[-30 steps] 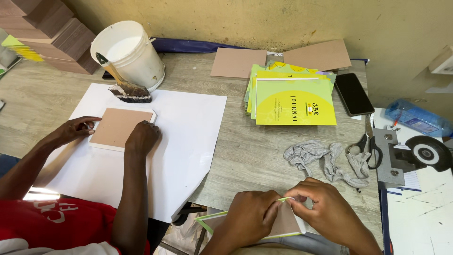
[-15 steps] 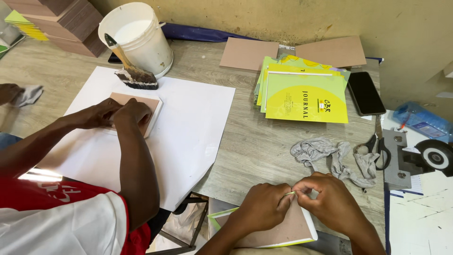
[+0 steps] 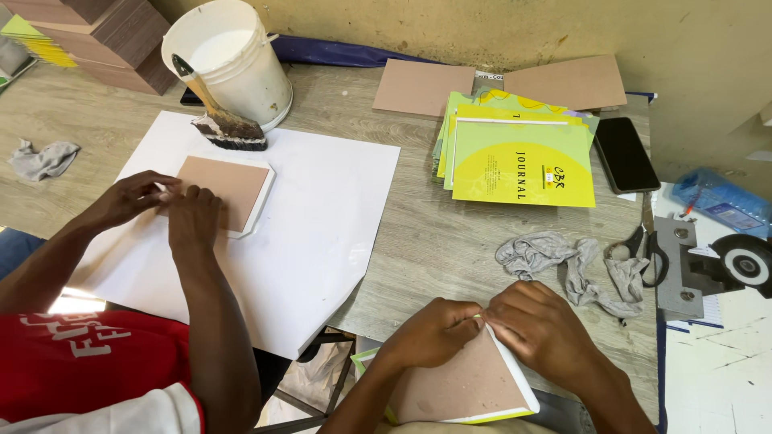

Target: The person applies glue to the edges of a book cover using a brush and then presses it onto a book block. They smooth the cover with their hands and a cloth, then stack the finished book with others on the table.

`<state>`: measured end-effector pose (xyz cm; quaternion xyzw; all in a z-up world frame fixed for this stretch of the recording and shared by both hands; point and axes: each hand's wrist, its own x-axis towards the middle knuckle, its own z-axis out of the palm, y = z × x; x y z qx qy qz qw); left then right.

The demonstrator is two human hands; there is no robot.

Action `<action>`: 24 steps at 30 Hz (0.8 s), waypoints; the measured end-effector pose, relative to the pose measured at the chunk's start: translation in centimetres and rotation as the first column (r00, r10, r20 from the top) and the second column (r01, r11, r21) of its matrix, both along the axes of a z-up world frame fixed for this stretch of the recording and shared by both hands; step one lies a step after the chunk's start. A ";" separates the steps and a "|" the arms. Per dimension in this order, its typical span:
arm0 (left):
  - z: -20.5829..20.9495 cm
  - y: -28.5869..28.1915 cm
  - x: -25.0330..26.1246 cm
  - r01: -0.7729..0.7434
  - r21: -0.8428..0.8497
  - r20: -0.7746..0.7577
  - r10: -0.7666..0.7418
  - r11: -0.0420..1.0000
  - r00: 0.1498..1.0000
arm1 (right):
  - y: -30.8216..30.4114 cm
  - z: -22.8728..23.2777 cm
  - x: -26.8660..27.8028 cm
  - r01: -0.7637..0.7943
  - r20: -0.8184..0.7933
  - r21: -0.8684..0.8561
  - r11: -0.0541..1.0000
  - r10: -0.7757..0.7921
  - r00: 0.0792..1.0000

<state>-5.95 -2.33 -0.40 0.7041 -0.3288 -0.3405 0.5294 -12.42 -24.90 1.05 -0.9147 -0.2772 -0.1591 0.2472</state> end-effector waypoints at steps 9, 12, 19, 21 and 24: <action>1.1 1.3 0.9 -0.214 -0.008 -0.201 0.208 0.977 0.957 | 1.9 1.1 -1.6 0.138 -0.373 0.219 0.966 -0.048 0.926; 1.9 1.2 1.0 -0.396 -0.057 -0.146 0.385 0.916 0.911 | 2.0 2.2 -2.8 0.526 -0.571 0.294 0.798 -0.295 0.766; -0.3 1.9 2.3 -0.628 -0.205 -0.202 0.595 0.751 0.778 | 2.7 -2.4 -5.4 0.595 -0.603 0.798 0.099 0.096 0.792; 0.5 1.4 2.0 -0.763 -0.150 -0.261 0.719 0.629 0.644 | 3.8 -2.1 -5.5 0.749 -0.753 0.657 0.089 0.035 0.657; 0.0 0.6 1.4 -0.828 -0.155 -0.276 0.781 0.539 0.560 | 4.8 -1.8 -5.1 0.768 -0.764 0.613 0.187 -0.109 0.636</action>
